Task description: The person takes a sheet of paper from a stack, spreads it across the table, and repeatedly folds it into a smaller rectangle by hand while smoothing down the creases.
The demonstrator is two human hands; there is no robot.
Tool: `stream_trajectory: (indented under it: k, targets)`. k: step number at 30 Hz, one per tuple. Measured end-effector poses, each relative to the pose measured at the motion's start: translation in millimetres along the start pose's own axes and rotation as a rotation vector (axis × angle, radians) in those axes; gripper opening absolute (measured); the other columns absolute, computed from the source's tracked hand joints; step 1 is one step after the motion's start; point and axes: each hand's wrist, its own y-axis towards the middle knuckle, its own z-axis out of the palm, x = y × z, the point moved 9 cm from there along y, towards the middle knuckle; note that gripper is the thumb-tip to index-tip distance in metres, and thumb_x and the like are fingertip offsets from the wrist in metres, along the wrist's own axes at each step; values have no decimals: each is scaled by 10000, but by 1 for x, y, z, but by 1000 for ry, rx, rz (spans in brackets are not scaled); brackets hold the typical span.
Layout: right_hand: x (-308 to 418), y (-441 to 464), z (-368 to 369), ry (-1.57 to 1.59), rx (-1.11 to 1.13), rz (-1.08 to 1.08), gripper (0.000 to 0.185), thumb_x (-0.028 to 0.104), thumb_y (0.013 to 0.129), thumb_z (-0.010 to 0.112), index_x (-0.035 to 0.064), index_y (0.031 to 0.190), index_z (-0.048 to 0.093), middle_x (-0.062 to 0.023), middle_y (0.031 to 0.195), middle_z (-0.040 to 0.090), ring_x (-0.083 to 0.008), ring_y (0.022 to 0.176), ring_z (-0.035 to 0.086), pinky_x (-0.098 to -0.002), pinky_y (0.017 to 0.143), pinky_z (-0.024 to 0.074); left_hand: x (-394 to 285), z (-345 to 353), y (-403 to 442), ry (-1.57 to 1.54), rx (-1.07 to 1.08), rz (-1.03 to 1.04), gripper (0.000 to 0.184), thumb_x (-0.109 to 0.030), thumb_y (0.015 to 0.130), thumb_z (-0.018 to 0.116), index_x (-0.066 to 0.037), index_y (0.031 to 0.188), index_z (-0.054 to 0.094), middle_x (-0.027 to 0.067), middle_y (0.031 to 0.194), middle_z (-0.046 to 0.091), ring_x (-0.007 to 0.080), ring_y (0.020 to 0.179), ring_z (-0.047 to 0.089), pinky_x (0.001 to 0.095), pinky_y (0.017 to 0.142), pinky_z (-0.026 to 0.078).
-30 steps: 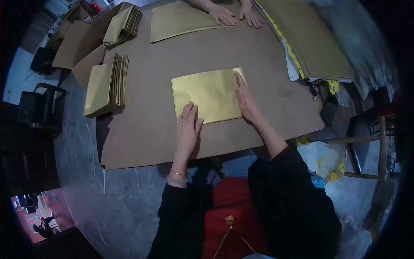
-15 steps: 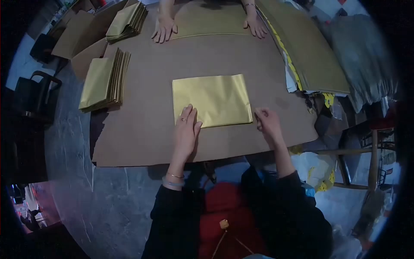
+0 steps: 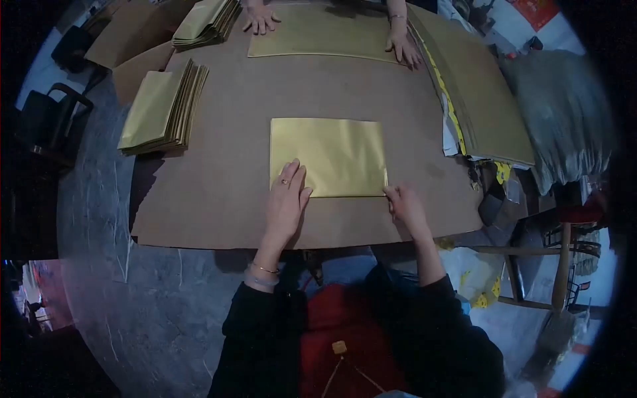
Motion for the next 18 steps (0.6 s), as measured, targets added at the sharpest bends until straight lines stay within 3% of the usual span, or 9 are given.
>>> stream_trajectory:
  k: [2, 4, 5, 8, 9, 14, 15, 16, 18]
  targets:
    - [8, -4, -1, -193, -44, -96, 298, 262, 909, 497, -12, 881, 610, -123, 637, 579, -297, 561, 573, -405, 545, 474, 4, 4, -1, -41, 43, -26, 404, -209, 889, 527, -25, 1245, 472, 142, 1360, 409, 328, 1264, 370, 408, 1023, 342]
    - [47, -23, -2, -582, -205, -443, 264, 218, 931, 431, 41, 960, 625, -164, 833, 603, -349, 770, 594, -435, 671, 479, 4, 4, -1, -46, 39, -35, 407, -192, 881, 538, -26, 1247, 468, 141, 1357, 412, 329, 1265, 368, 408, 1025, 340]
    - [32, -15, 5, -679, -58, -202, 242, 185, 925, 413, 98, 1003, 625, -164, 929, 576, -337, 882, 577, -436, 699, 479, 4, 4, -1, -55, 29, -27, 408, -184, 876, 546, -28, 1246, 468, 139, 1357, 414, 330, 1264, 368, 407, 1023, 342]
    - [30, -11, 4, -697, -64, -124, 214, 144, 889, 450, 119, 1009, 625, -152, 891, 571, -341, 866, 583, -427, 691, 485, 2, 1, -1, -53, -39, 12, 400, -147, 830, 592, -12, 1194, 498, 141, 1315, 445, 341, 1203, 426, 410, 971, 389]
    - [37, -16, 7, -769, -139, -275, 219, 110, 861, 470, 131, 1015, 624, -133, 891, 588, -331, 867, 597, -422, 687, 492, 3, 1, -1, -50, -32, 4, 399, -151, 829, 593, -14, 1191, 500, 139, 1316, 444, 340, 1198, 431, 409, 967, 393]
    - [13, -3, 15, -810, -134, -235, 243, 95, 845, 494, 190, 1025, 626, -107, 908, 608, -305, 880, 613, -428, 665, 497, 7, 3, -1, -52, -29, -13, 404, -193, 834, 593, -36, 1195, 504, 128, 1326, 436, 332, 1196, 437, 411, 946, 410]
    - [15, -4, 14, -823, -165, -286, 166, 172, 867, 484, 146, 960, 620, -128, 865, 612, -329, 833, 608, -447, 655, 486, 6, 2, -1, -14, -29, -19, 410, -199, 836, 590, -38, 1201, 500, 129, 1328, 434, 332, 1194, 438, 408, 943, 413]
    - [17, -5, 13, -836, -198, -334, 204, 250, 889, 475, 101, 894, 613, -148, 821, 616, -352, 786, 604, -466, 646, 474, 5, 2, -1, 22, -28, -22, 416, -206, 838, 588, -40, 1208, 497, 131, 1330, 432, 332, 1193, 439, 405, 940, 415]
    - [15, -4, 8, -833, -221, -323, 228, 299, 887, 488, 109, 905, 612, -156, 838, 616, -348, 810, 605, -467, 657, 471, 12, 6, -3, -27, -12, -48, 447, -235, 842, 585, -39, 1230, 479, 138, 1341, 416, 327, 1211, 420, 416, 972, 386]
